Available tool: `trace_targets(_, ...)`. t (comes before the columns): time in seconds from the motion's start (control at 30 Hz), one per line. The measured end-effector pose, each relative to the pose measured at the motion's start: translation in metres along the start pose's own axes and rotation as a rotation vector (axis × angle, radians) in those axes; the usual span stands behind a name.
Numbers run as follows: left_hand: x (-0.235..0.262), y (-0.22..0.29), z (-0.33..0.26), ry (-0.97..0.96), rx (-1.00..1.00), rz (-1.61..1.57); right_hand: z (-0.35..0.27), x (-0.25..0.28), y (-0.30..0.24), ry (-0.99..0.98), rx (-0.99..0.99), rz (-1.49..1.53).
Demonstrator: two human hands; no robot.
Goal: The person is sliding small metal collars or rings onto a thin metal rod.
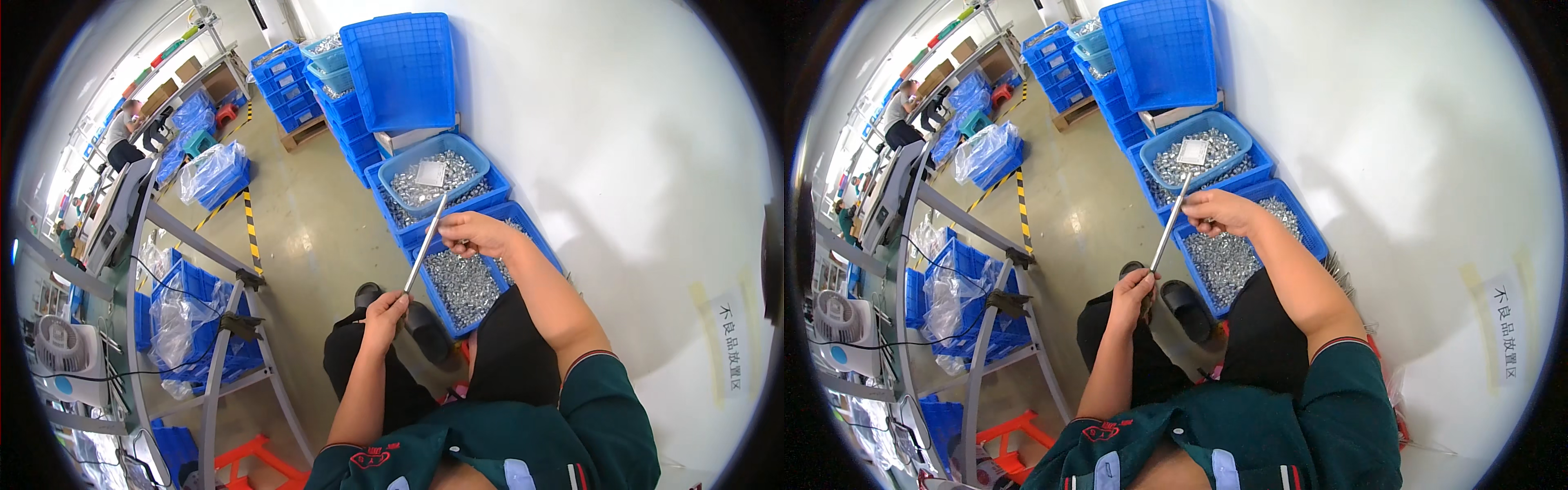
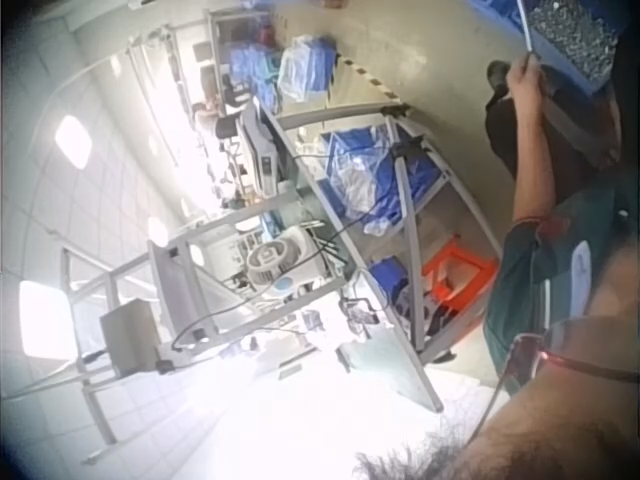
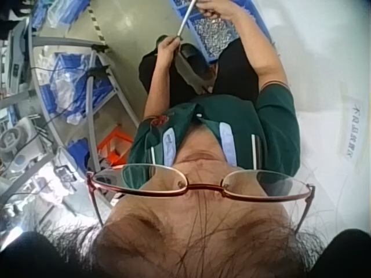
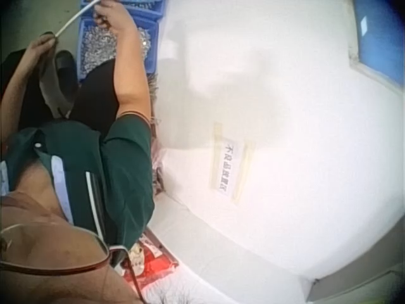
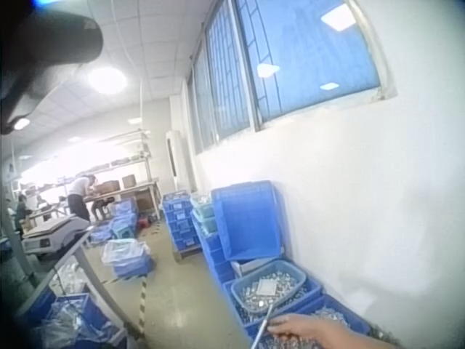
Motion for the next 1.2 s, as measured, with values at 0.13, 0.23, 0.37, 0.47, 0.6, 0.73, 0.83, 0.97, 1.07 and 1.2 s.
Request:
trace_targets(0.13, -0.002, 0.0, 0.001, -0.011, -0.002, 0.006, 0.008, 0.028, 0.003, 0.131, 0.071, 0.19)
trace_targets(0.23, -0.003, 0.002, -0.002, -0.014, 0.011, 0.001, 0.016, 0.047, 0.008, 0.216, 0.071, 0.308)
trace_targets(0.37, -0.002, 0.001, -0.002, -0.03, -0.008, 0.054, 0.021, 0.057, 0.01, 0.329, 0.087, 0.498)
trace_targets(0.47, 0.0, -0.007, 0.001, -0.053, -0.037, 0.092, 0.024, 0.059, 0.01, 0.316, 0.133, 0.658)
trace_targets(0.6, -0.001, -0.01, 0.0, -0.056, -0.029, 0.124, 0.025, 0.059, 0.005, 0.27, 0.188, 0.704)
trace_targets(0.73, -0.003, -0.003, -0.004, -0.072, 0.028, 0.185, 0.02, 0.051, 0.001, 0.2, 0.156, 0.724)
trace_targets(0.83, -0.002, -0.005, -0.004, -0.079, 0.017, 0.166, 0.017, 0.048, -0.003, 0.173, 0.162, 0.662)
trace_targets(0.97, -0.004, -0.002, -0.004, -0.087, 0.015, 0.165, 0.016, 0.049, -0.005, 0.15, 0.196, 0.627)
trace_targets(1.07, -0.006, 0.004, -0.007, -0.093, 0.039, 0.18, 0.015, 0.047, -0.006, 0.171, 0.216, 0.581)
trace_targets(1.2, -0.001, -0.004, -0.004, -0.092, -0.013, 0.154, 0.017, 0.039, -0.006, 0.26, 0.294, 0.538)
Point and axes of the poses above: each hand's wrist, its own z-axis towards the middle knuckle, its own x-axis out of the back of the hand, y = z × x, the point moved 4 cm from there along z, towards the middle knuckle, and after that the axes turned 9 degrees about y, right-handed, at the moved point
